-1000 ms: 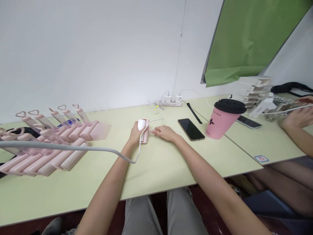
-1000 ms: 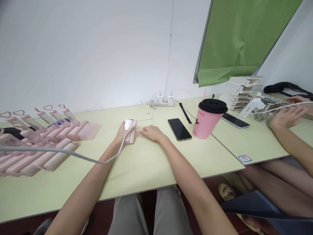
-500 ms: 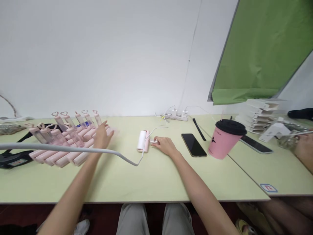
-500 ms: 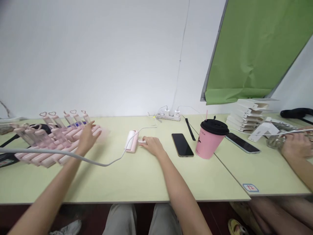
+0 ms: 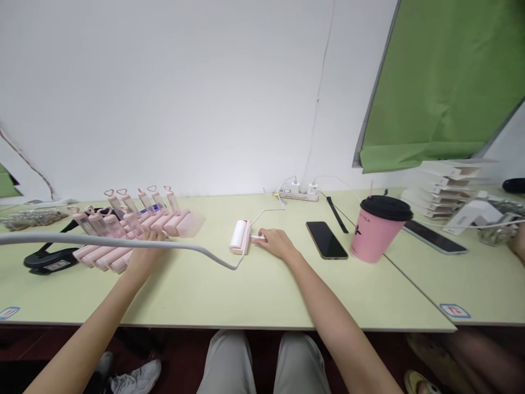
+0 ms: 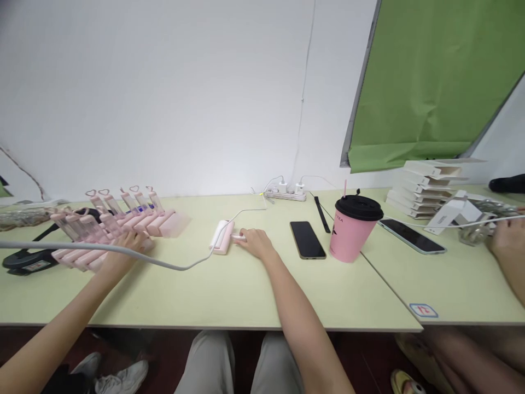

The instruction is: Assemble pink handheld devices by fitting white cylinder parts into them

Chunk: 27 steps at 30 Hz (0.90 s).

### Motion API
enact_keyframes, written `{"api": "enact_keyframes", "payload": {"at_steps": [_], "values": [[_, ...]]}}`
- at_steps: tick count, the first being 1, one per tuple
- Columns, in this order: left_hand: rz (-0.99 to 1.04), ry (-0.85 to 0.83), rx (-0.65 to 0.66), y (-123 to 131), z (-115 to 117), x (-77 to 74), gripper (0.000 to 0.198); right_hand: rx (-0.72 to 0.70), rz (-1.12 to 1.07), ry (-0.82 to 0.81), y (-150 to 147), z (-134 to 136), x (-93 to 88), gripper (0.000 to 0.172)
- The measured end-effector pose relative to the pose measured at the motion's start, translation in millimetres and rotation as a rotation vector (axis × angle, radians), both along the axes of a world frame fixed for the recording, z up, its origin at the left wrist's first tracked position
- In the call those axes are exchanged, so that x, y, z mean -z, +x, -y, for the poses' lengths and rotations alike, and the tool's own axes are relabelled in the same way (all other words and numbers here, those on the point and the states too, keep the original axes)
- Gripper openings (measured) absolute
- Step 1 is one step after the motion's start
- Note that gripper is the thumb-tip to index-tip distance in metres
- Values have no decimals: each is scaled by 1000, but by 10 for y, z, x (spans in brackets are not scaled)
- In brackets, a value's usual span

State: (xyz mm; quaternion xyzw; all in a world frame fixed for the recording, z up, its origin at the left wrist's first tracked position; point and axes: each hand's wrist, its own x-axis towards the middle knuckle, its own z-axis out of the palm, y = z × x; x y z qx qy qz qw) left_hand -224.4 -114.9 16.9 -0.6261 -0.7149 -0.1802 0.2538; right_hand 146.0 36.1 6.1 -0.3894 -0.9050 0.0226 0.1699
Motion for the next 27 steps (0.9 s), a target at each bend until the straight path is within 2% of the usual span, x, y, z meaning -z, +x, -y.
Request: {"api": "enact_keyframes", "payload": {"at_steps": [5,11,14,17,21,24,27], "values": [[-124,-76,-89,107,-195,63,31,-1,12,-13,-9,6,-13,37],[-49,1,-48,410,-827,122,45,29,-9,-34,-12,12,2,37],[41,-89,-36,424,-1120,242,37,34,-22,-32,-5,-6,27,37],[93,-128,2,521,-1303,350,35,20,-29,-8,-18,-60,64,41],[371,-146,0,968,-1419,290,43,9,-27,-7,-58,-111,95,43],[770,-232,61,1376,-1518,200,46,81,-39,-25,-26,-131,83,43],[1143,-133,157,1660,-1577,213,54,192,-73,-52,100,-169,48,41]]}}
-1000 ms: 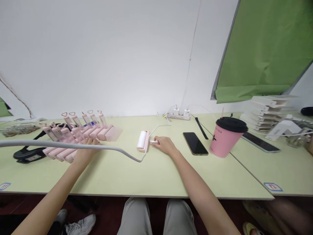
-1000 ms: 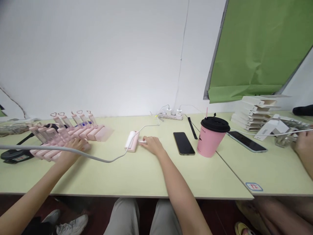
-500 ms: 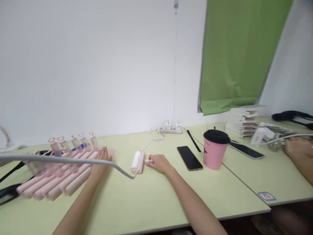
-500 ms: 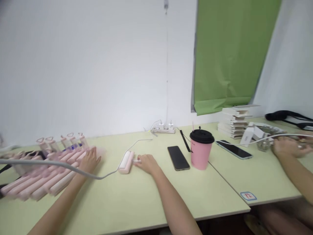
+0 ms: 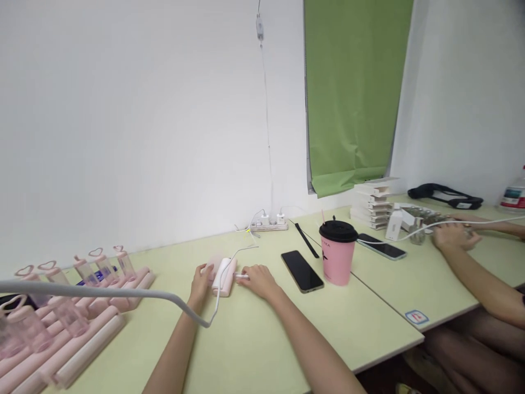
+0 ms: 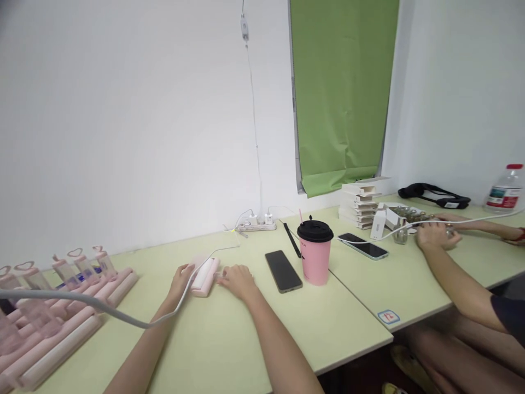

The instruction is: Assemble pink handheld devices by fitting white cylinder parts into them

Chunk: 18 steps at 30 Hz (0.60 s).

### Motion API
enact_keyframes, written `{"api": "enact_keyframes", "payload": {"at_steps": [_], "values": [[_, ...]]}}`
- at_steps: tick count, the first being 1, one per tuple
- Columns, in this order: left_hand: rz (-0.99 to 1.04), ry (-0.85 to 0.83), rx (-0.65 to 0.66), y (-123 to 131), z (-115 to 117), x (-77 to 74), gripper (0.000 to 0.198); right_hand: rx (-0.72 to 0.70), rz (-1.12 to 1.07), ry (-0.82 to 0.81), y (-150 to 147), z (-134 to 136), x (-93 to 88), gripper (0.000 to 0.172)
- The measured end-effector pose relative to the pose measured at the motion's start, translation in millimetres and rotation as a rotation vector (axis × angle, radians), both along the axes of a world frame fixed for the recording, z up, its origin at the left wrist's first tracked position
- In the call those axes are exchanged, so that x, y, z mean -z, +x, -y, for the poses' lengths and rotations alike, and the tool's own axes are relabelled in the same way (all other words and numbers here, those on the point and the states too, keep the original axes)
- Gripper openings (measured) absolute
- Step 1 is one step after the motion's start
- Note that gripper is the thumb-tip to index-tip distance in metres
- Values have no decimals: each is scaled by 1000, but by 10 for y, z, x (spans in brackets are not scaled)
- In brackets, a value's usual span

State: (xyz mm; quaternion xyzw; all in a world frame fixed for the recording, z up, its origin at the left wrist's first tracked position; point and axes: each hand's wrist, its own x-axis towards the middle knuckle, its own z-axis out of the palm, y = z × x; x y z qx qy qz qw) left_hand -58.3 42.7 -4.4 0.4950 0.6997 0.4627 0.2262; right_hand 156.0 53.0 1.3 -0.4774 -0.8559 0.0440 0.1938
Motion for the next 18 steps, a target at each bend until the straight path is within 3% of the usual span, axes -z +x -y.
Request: {"api": "enact_keyframes", "payload": {"at_steps": [3,7,18], "values": [[167,89,166,116,39,46,56,11,-37,-21,133,-26,-35,39],[239,151,322,132,153,3,51,-38,-77,-37,175,-12,-46,37],[311,137,351,249,382,-172,58,-168,-295,-369,200,-123,-21,40]]}}
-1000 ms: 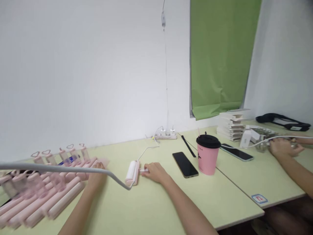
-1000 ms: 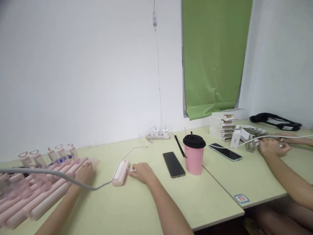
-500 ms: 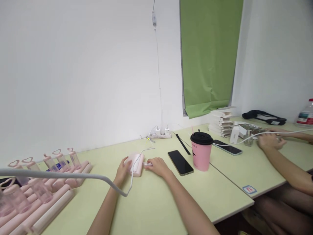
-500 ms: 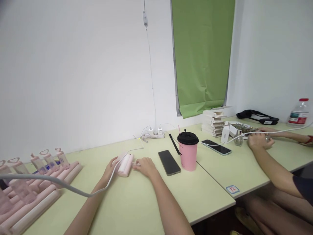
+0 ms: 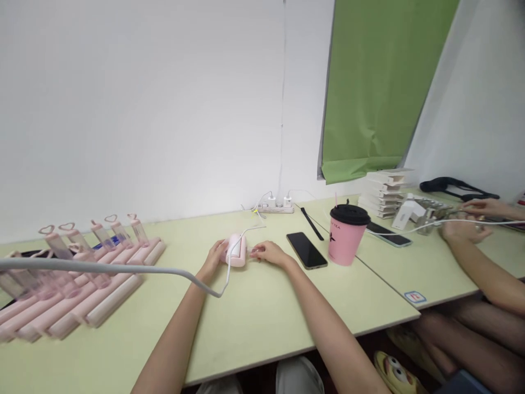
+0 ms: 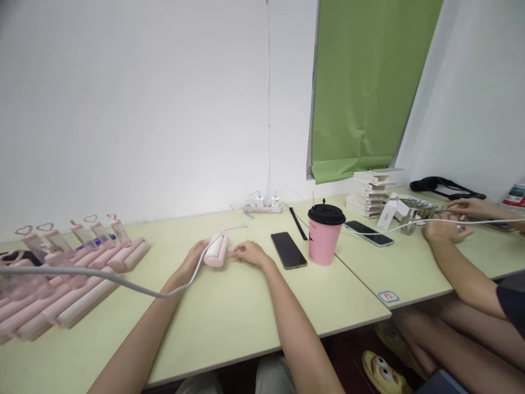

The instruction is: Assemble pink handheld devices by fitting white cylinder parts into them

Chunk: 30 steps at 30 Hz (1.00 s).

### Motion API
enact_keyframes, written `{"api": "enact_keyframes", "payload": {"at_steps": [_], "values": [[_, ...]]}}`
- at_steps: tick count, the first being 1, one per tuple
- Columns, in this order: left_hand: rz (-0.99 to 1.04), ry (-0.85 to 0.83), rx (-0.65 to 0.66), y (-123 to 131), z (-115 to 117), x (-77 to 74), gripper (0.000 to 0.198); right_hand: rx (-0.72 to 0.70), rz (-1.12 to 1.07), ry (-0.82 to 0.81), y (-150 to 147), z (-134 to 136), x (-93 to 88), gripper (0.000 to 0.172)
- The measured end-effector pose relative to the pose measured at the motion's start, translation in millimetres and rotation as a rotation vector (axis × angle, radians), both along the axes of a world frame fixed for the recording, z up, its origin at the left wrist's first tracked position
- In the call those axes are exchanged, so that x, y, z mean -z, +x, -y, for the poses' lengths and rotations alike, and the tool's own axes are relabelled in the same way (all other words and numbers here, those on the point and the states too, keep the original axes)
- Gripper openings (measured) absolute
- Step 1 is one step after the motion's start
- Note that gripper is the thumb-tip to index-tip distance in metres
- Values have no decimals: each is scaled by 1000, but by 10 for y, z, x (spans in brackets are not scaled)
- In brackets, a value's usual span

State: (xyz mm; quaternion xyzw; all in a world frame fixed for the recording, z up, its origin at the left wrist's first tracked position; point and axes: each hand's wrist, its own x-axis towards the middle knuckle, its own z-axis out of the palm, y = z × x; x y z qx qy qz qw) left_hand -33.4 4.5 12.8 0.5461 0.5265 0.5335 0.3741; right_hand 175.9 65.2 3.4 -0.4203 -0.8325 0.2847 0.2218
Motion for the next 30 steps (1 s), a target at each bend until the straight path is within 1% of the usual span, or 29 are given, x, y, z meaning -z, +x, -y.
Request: {"api": "enact_keyframes", "payload": {"at_steps": [2,5,10,12,14,18,20,23,26,28,30], "values": [[5,10,40,-13,1,16,56,-11,-5,-12,4,-18,1,41],[59,-29,64,-50,-45,56,54,-24,-6,-34,11,-42,-2,43],[117,-62,3,-76,-111,95,49,-45,0,-18,23,-68,4,45],[149,-69,-29,-70,-122,102,47,-35,10,-8,20,-71,9,47],[158,-78,-35,-59,-124,101,43,-10,22,-3,17,-69,9,48],[98,-97,-3,-41,-93,42,37,77,54,23,29,-52,-20,48],[63,-134,-6,-50,-75,-2,36,102,76,53,35,-38,-41,48],[24,-195,-56,-90,-75,-40,35,124,111,112,25,-19,-54,49],[-8,-227,-111,-130,-89,-43,35,155,162,148,1,-15,-37,48],[-29,-258,-93,-139,-85,-51,35,164,185,157,-7,-20,-23,48],[-51,-291,-46,-128,-69,-69,35,165,195,162,-4,-24,-18,49]]}}
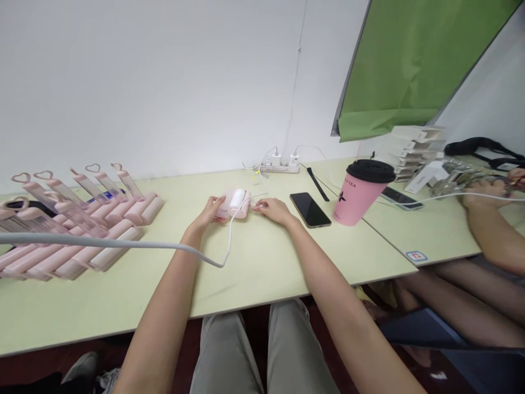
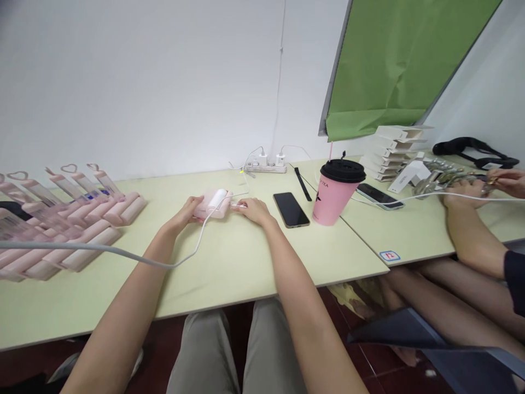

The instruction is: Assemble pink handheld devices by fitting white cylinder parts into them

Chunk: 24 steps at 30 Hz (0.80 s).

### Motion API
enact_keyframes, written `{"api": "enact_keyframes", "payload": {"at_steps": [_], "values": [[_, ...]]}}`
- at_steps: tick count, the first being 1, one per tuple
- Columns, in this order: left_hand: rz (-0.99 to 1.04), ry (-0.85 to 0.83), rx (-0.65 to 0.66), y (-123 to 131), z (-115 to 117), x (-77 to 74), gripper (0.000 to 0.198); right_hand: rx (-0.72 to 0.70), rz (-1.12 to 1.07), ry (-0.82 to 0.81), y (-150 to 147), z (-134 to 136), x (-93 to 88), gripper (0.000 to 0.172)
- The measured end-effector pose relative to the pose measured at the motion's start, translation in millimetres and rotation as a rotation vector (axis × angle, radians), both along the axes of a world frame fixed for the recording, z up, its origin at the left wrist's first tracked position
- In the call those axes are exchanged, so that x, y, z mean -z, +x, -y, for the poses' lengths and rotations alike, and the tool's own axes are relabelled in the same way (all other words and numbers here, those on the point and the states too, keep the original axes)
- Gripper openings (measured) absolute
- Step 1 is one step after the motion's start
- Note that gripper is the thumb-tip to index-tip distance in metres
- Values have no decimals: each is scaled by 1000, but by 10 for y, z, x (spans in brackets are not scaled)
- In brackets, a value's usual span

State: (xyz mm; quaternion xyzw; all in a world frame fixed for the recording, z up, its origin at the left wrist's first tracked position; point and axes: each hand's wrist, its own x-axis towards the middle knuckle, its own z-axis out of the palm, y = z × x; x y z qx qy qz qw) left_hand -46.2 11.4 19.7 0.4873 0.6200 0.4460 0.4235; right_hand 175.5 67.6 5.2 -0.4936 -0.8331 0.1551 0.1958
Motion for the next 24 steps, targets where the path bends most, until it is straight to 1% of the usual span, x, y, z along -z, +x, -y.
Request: {"api": "enact_keyframes", "payload": {"at_steps": [3,7,9,13,15,18,19,21,22,24], "values": [[1,-27,42,39,20,-21,38,-4,23,4,5,6,-14,49],[16,-45,-8,94,5,-13,40,-18,46,28,-6,44,-51,48],[13,-34,-13,108,-7,0,42,-27,49,32,-8,65,-66,47],[41,20,29,109,-22,44,45,-37,34,-1,0,76,-75,46],[71,40,17,112,-31,70,49,-28,33,-20,1,67,-73,47],[129,48,-15,120,-48,100,61,-1,41,-34,-8,53,-65,47],[157,49,-3,120,-49,103,66,3,42,-34,-12,52,-63,47],[219,53,62,114,-37,94,75,10,37,-15,-18,54,-62,47],[248,60,107,109,-22,80,77,14,30,1,-18,56,-66,47],[282,95,192,96,22,32,75,16,13,44,-6,62,-87,47]]}}
